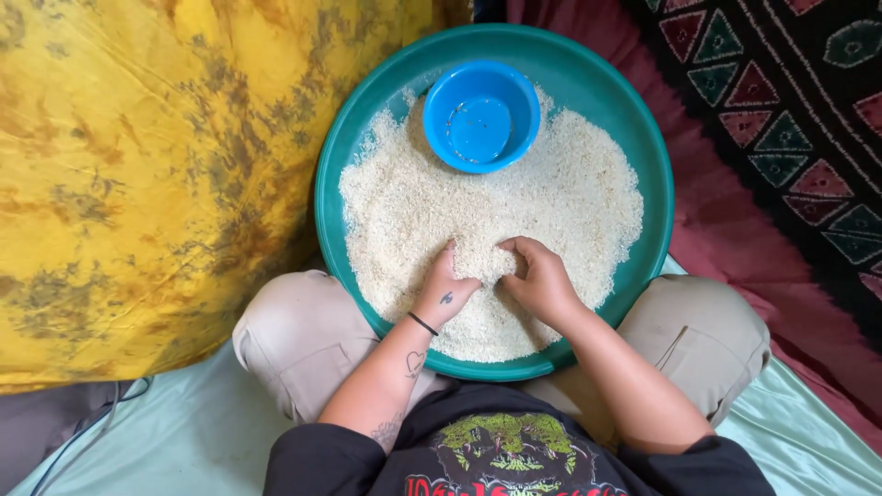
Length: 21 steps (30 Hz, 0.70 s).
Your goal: Sorting through rice grains in a large tray to remove impurities by hand.
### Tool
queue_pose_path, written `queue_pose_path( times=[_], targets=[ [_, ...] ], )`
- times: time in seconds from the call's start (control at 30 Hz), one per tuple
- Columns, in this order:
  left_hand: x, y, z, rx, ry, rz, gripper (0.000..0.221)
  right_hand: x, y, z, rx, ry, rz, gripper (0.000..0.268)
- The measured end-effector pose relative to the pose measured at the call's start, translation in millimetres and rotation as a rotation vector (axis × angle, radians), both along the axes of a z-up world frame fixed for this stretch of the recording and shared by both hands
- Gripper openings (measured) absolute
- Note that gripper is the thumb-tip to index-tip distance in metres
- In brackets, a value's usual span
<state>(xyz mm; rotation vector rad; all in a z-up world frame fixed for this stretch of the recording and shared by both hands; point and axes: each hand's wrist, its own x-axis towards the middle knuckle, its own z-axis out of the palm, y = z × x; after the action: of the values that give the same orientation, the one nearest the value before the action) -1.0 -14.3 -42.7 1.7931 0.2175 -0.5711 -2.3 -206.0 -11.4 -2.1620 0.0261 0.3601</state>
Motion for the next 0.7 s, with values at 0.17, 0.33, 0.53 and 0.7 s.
queue_pose_path(
  times=[0.17,0.33,0.53,0.7],
  targets=[
    [7,5,76,-0.013,-0.086,-0.041,0.058,7,-4,58,-0.162,-0.157,0.094,0.031],
    [34,21,71,0.558,-0.491,-0.357,0.035,28,-18,73,-0.308,-0.283,0.2,0.018],
    [66,25,73,0.577,-0.248,-0.319,0.092,62,-3,75,-0.372,-0.011,0.155,0.077],
    [65,20,16,0.115,-0.114,-0.125,0.081,68,-4,12,-0.036,0.161,0.039,0.067]
  ],
)
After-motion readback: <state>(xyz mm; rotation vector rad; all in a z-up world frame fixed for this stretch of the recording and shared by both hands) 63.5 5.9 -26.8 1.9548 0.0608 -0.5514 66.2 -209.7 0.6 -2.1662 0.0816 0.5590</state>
